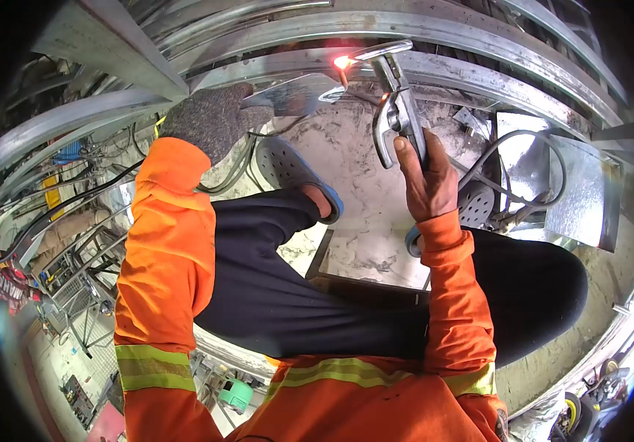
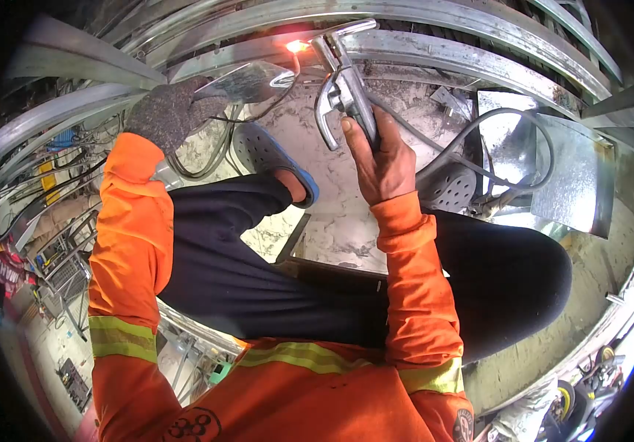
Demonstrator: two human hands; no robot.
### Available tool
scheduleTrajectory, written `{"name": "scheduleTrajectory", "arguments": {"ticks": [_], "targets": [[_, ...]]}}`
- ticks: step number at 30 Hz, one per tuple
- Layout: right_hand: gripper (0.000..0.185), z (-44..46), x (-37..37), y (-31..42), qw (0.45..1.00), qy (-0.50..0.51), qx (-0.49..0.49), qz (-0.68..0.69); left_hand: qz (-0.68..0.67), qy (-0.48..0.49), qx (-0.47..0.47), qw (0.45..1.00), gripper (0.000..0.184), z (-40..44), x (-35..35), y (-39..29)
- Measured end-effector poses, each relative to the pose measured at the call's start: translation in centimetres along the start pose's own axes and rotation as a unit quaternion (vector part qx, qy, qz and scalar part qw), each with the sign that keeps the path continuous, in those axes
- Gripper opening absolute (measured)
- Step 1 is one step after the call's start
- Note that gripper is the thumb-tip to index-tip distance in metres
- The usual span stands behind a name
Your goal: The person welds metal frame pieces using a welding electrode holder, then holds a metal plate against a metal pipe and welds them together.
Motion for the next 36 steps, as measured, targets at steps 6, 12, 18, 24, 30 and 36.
{"name": "scheduleTrajectory", "arguments": {"ticks": [6,12,18,24,30,36], "targets": [[0.034,0.0,0.2,0.2,1.0,0.0,-0.017,-0.016,-0.012,-0.003,0.009,1.0,0.062,0.1,-0.1,0.0],[0.032,0.0,0.3,0.2,0.999,-0.002,-0.028,-0.022,-0.002,0.073,-0.028,0.997,0.064,0.1,0.3,0.1],[0.03,0.1,0.5,-0.1,0.997,-0.012,-0.055,-0.044,0.001,-0.032,0.056,0.998,0.052,-0.9,-0.7,-1.0],[0.034,0.2,0.6,-0.9,1.0,0.019,-0.004,-0.014,0.002,-0.088,0.15,0.985,0.044,-3.3,-2.7,-3.5],[0.038,0.1,-0.1,-0.5,1.0,-0.007,0.0,0.018,-0.097,0.05,0.043,0.993,0.064,0.3,1.0,0.5],[0.039,0.2,0.2,-0.8,1.0,-0.01,0.013,0.006,-0.02,-0.023,0.032,0.999,0.055,-0.1,0.0,-0.1]]}}
Point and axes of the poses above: each hand's wrist, its own z-axis towards the middle knuckle, its own x-axis out of the palm, y = z × x, the point moved 7 cm from there along z, towards the middle knuckle, and after that the axes turned 13 degrees about y, right-handed, at the moved point
